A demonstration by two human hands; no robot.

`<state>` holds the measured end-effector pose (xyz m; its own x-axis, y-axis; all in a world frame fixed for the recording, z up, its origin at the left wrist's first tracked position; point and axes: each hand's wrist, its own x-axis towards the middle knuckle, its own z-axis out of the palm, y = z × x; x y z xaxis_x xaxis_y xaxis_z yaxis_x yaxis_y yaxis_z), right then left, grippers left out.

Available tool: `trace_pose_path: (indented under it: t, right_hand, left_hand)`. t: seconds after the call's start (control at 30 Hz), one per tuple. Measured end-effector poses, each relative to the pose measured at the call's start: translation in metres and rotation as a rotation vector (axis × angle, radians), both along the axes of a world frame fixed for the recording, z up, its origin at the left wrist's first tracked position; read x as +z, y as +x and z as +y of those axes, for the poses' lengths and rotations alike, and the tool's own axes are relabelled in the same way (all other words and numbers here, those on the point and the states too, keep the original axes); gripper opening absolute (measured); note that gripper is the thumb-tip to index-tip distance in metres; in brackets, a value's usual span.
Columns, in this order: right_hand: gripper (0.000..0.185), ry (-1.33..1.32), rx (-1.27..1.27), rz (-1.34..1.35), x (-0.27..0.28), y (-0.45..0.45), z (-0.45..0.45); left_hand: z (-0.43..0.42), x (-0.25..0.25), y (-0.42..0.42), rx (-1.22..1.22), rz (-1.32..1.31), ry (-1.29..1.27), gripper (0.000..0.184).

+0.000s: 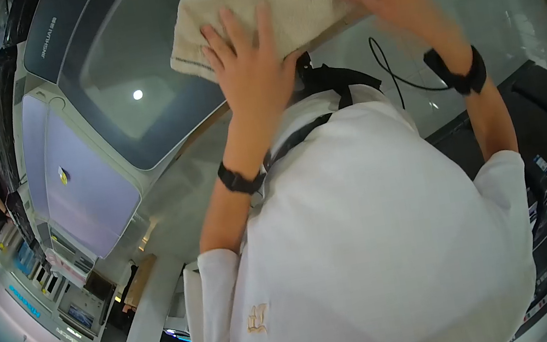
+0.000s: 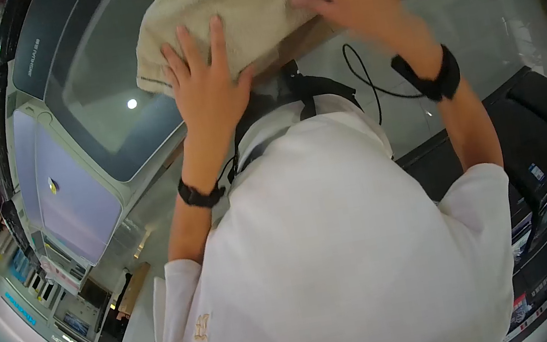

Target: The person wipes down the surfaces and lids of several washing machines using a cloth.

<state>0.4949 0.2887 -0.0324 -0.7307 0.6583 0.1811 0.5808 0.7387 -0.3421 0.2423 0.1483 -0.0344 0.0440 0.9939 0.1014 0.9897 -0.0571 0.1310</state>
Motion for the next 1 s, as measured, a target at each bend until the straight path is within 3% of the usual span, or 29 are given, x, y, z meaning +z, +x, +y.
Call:
trace_pose_path:
  t: [0.13, 0.23, 0.33, 0.53, 0.7, 1.0]
  right_hand:
    - [0.059, -0.134, -0.03, -0.011, 0.004, -0.02, 0.022]
    - [0.055, 0.081, -0.034, 0.067, 0.004, -0.032, 0.0]
    - [0.07, 0.11, -0.059, 0.106, -0.023, -0.023, -0.019]
    - [0.079, 0.272, 0.015, 0.006, -0.033, 0.004, -0.02]
    - [0.081, 0.367, 0.162, -0.004, -0.026, 0.004, 0.001]
    - [0.081, 0.419, 0.247, -0.036, 0.024, 0.001, 0.012]
  left_hand:
    - [0.032, -0.001, 0.02, 0.031, 0.094, -0.002, 0.103]
    - [0.034, -0.01, 0.021, 0.022, 0.079, 0.039, 0.106]
    - [0.019, -0.015, 0.013, -0.01, 0.035, 0.058, 0.104]
    - [0.009, -0.018, 0.01, -0.026, 0.054, 0.074, 0.101]
    - [0.01, -0.024, 0.006, -0.044, 0.102, 0.09, 0.101]
    - [0.008, -0.013, 0.009, -0.022, -0.08, 0.076, 0.095]
